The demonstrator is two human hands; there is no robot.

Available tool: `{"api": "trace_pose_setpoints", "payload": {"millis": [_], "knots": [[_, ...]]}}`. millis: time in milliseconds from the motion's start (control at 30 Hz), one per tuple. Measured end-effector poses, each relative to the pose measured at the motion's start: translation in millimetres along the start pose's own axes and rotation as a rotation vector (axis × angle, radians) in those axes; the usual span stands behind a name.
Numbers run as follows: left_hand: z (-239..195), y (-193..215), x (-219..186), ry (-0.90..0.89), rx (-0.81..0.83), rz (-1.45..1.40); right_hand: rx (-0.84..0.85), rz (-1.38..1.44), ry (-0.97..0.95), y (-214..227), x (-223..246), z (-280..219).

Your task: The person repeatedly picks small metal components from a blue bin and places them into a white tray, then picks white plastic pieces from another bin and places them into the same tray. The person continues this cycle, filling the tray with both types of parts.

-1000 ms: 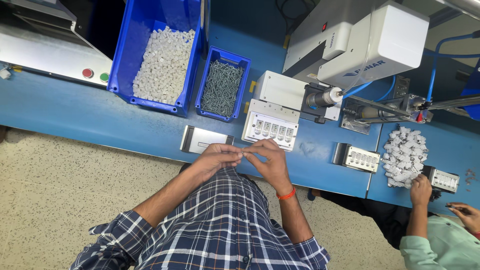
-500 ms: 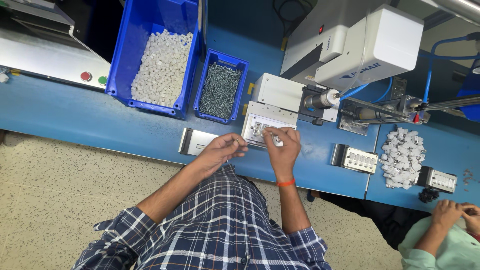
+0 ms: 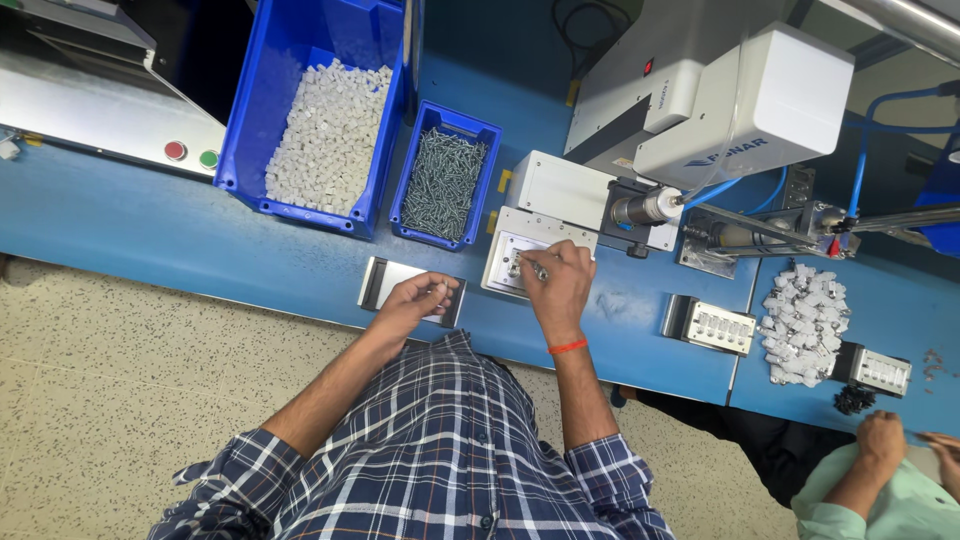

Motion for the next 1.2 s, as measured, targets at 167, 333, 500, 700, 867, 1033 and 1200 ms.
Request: {"api": "trace_pose_setpoints", "payload": {"millis": [167, 333, 500, 700, 867, 1033, 1200], "knots": [[23, 8, -6, -0.063, -0.045, 0.044, 0.041, -0.087, 0.050, 11, 7, -5], [60, 28, -25, -0.224, -0.185, 0.136, 0.003, -0.119, 0.061, 16, -3, -38], [76, 41, -60, -0.322, -0.465, 0.708, 0.064, -0.271, 0.054, -13, -13, -49], [47, 8, -74, -0.531, -0.423, 0.873, 0.095, -0.232, 0.047, -20, -33, -52], [12, -7, -33, -0.300, -0.454, 0.594, 0.015, -0.215, 0.045, -11, -47, -60], [-15, -19, 16, -0.124, -0.514, 0.419, 0.109, -0.252, 0.024, -18, -61, -60], [-25, -29, 35, -0.163, -0.537, 0.303, -0.102, -0.118, 0.111, 7, -63, -74]]}}
Point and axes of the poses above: each hand's wrist, its own z-axis towards the middle knuckle, its own y-axis out of the back of the hand, x = y × z, the point moved 8 cm from there along z, towards the middle knuckle, and after that the axes turned 15 degrees about x, right-handed, at the moved point
